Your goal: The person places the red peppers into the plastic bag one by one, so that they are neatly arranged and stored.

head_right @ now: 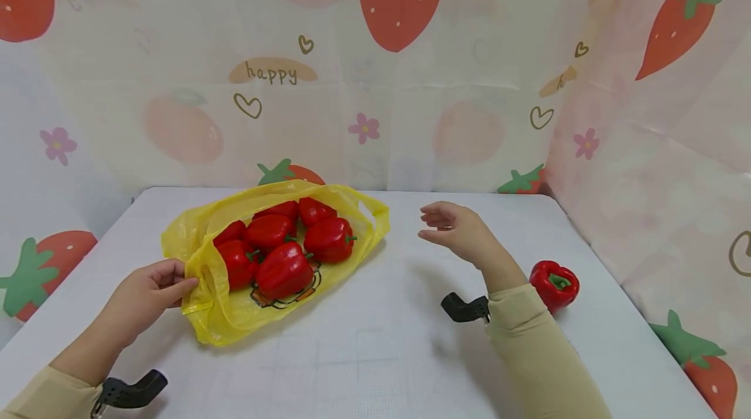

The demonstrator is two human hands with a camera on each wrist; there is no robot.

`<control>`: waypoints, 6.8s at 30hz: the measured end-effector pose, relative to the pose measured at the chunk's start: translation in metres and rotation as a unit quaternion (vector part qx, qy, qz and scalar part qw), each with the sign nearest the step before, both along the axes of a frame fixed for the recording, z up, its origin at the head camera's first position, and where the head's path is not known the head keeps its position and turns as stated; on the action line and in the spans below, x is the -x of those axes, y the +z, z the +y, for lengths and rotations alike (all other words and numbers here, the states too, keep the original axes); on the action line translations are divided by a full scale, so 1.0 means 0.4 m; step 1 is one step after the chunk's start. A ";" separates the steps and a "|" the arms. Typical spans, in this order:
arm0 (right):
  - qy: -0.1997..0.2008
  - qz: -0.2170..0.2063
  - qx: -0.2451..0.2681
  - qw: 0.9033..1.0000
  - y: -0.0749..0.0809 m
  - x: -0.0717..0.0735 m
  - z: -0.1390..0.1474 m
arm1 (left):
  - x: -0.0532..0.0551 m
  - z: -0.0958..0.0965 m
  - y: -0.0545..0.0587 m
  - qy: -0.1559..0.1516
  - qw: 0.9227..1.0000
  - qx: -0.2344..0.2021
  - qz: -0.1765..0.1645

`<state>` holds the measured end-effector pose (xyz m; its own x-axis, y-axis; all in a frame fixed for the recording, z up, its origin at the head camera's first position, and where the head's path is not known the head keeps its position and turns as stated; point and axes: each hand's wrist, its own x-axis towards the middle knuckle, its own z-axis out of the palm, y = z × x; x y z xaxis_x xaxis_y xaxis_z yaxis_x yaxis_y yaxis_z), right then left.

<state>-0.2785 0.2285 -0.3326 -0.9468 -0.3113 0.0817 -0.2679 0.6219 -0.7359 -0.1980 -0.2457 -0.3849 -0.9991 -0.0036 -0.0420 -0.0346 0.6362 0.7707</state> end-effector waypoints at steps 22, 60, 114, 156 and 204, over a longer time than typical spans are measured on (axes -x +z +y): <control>-0.085 0.007 -0.055 0.995 -0.018 -0.093 0.250 | -0.002 -0.001 0.000 0.004 1.000 0.000 -0.012; -0.162 -0.082 -0.050 0.982 -0.094 -0.169 0.435 | -0.006 -0.006 0.008 0.012 1.000 -0.002 -0.016; -0.153 -0.148 -0.009 0.977 -0.212 -0.172 0.497 | -0.004 0.000 0.005 0.010 1.000 -0.001 -0.008; -0.148 -0.086 0.001 0.985 -0.198 -0.158 0.461 | -0.004 0.010 0.013 0.007 1.000 0.003 -0.003; 0.052 -0.033 0.133 0.989 -0.042 0.058 -0.095 | 0.000 0.009 0.009 0.001 1.000 -0.005 0.007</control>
<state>-0.3016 0.1905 -0.3494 -0.9170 -0.3822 0.1137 -0.2665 0.3752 -0.8878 -0.1981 -0.2421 -0.3811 -0.9996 -0.0058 -0.0270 -0.0247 0.6285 0.7774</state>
